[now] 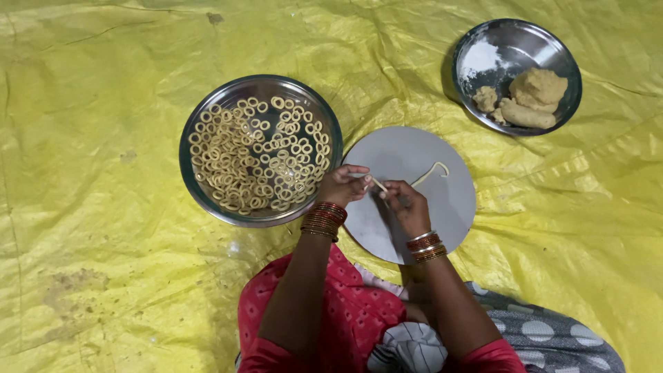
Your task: The person sits on a yellow tarp and repeatedly rolls small pieces of dough into thin ropes on a round board, then joins the ends to form rings. The finished rings are placed into a metal tray beside the work area.
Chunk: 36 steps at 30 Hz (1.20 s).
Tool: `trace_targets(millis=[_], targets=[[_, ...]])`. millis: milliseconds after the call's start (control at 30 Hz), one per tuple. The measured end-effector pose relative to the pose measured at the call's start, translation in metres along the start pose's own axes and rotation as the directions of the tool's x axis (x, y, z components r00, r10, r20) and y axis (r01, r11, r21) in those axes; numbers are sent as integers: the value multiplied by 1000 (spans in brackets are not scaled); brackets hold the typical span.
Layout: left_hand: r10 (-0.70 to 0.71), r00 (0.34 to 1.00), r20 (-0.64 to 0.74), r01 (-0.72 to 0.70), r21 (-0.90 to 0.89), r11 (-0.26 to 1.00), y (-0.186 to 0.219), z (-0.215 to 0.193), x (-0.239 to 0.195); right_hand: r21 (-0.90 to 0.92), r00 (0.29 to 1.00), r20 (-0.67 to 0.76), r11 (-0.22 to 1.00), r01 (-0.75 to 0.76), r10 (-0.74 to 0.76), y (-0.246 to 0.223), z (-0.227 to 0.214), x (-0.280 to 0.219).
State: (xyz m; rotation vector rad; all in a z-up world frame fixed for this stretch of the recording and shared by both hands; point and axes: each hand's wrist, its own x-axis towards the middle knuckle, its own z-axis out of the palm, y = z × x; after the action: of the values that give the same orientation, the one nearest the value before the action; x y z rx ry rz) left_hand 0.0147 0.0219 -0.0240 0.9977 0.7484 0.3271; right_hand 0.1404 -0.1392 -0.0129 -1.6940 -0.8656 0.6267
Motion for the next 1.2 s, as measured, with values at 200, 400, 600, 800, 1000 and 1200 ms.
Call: trace_targets(millis=[200,400,600,800,1000,1200], targets=[[-31,999,-10,30,-100,995,8,8,-9,132,1000,7,991,-6,5,8,9,-7],[71,997,31,-69,-63,996,10,16,-15,193,999,28,981,10,-15,17,9,-8],[298,954,-21,-288,202,936,12,34,-21,372,998,48,927,-53,38,18,8,-7],[484,874,53,-376,704,602,29,42,-42,386,997,81,922,-35,4,21,5,-5],[527,829,187,-448,786,426,40,44,-49,432,994,106,901,-38,-9,26,3,-5],[486,850,202,-435,791,431,44,44,-53,437,991,136,898,-45,-16,28,0,-4]])
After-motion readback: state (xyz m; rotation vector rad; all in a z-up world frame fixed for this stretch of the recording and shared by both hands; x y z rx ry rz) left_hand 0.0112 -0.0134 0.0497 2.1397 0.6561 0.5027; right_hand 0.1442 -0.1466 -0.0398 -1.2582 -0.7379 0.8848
